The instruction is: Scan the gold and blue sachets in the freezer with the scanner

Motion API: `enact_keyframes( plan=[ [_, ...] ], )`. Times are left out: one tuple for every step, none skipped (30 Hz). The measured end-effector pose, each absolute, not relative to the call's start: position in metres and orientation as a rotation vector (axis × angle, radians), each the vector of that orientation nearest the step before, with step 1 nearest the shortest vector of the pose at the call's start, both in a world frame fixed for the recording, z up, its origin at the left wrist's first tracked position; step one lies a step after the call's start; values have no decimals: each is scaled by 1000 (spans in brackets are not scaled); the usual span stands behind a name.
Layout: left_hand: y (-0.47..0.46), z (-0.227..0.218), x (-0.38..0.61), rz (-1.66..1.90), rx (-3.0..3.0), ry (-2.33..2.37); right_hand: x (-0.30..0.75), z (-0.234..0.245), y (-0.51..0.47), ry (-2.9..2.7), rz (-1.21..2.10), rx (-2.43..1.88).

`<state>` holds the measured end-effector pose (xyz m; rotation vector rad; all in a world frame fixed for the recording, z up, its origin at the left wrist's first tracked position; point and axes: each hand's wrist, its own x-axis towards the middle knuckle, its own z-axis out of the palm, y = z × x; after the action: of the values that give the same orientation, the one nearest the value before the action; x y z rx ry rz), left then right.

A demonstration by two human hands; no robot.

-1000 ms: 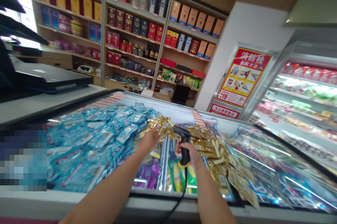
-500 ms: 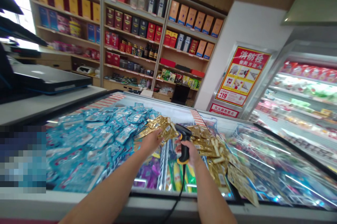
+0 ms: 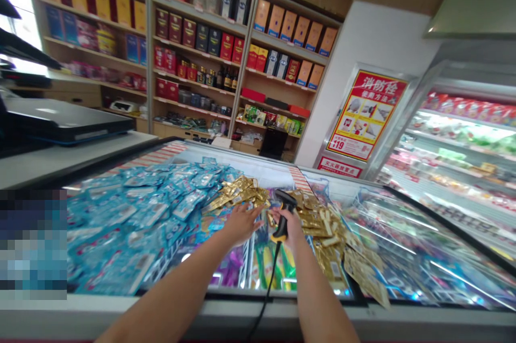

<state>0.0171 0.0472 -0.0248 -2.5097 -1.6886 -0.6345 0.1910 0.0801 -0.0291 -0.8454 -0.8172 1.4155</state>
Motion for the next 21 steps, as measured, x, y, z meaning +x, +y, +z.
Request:
enact_keyframes(
  plan=[
    [46, -22, 16, -623, -2493, -1686, 194, -29, 83, -789, 1340, -878],
    [45, -18, 14, -608, -2472, -1691, 198, -29, 85, -768, 1280, -906],
    [44, -14, 12, -593, -2447, -1708, 201, -28, 86, -750, 1233, -922],
    [43, -10, 9, -577, -2420, -1738, 204, -27, 85, -738, 1203, -919],
    [42, -7, 7, -564, -2394, -1773, 206, -25, 84, -730, 1194, -897],
    [40, -5, 4, -558, -2375, -1802, 207, -24, 82, -730, 1203, -863],
    [39, -3, 3, -562, -2367, -1813, 206, -22, 80, -734, 1232, -824],
    [38, -3, 3, -575, -2370, -1808, 205, -21, 78, -741, 1278, -790],
    [36, -4, 4, -593, -2384, -1784, 202, -20, 76, -749, 1329, -767],
    [35, -5, 6, -613, -2409, -1747, 199, -19, 74, -757, 1381, -752],
    [34, -6, 8, -627, -2440, -1711, 195, -20, 72, -759, 1424, -742],
    [33, -7, 11, -632, -2471, -1686, 191, -21, 71, -759, 1462, -736],
    [33, -7, 15, -628, -2493, -1683, 188, -22, 70, -759, 1495, -737],
    [33, -7, 17, -614, -2498, -1702, 184, -24, 69, -766, 1524, -743],
    [33, -6, 19, -593, -2479, -1740, 181, -26, 69, -776, 1548, -755],
    [33, -4, 20, -569, -2437, -1795, 179, -28, 69, -785, 1566, -770],
    [33, -1, 19, -544, -2379, -1853, 178, -29, 69, -791, 1577, -786],
    [33, 1, 19, -520, -2323, -1902, 177, -31, 69, -793, 1580, -798],
    [32, 3, 17, -496, -2280, -1941, 176, -32, 70, -794, 1579, -804],
    [32, 4, 16, -476, -2255, -1970, 176, -32, 70, -795, 1574, -806],
    [31, 5, 15, -468, -2244, -1989, 177, -33, 71, -795, 1568, -809]
  ],
)
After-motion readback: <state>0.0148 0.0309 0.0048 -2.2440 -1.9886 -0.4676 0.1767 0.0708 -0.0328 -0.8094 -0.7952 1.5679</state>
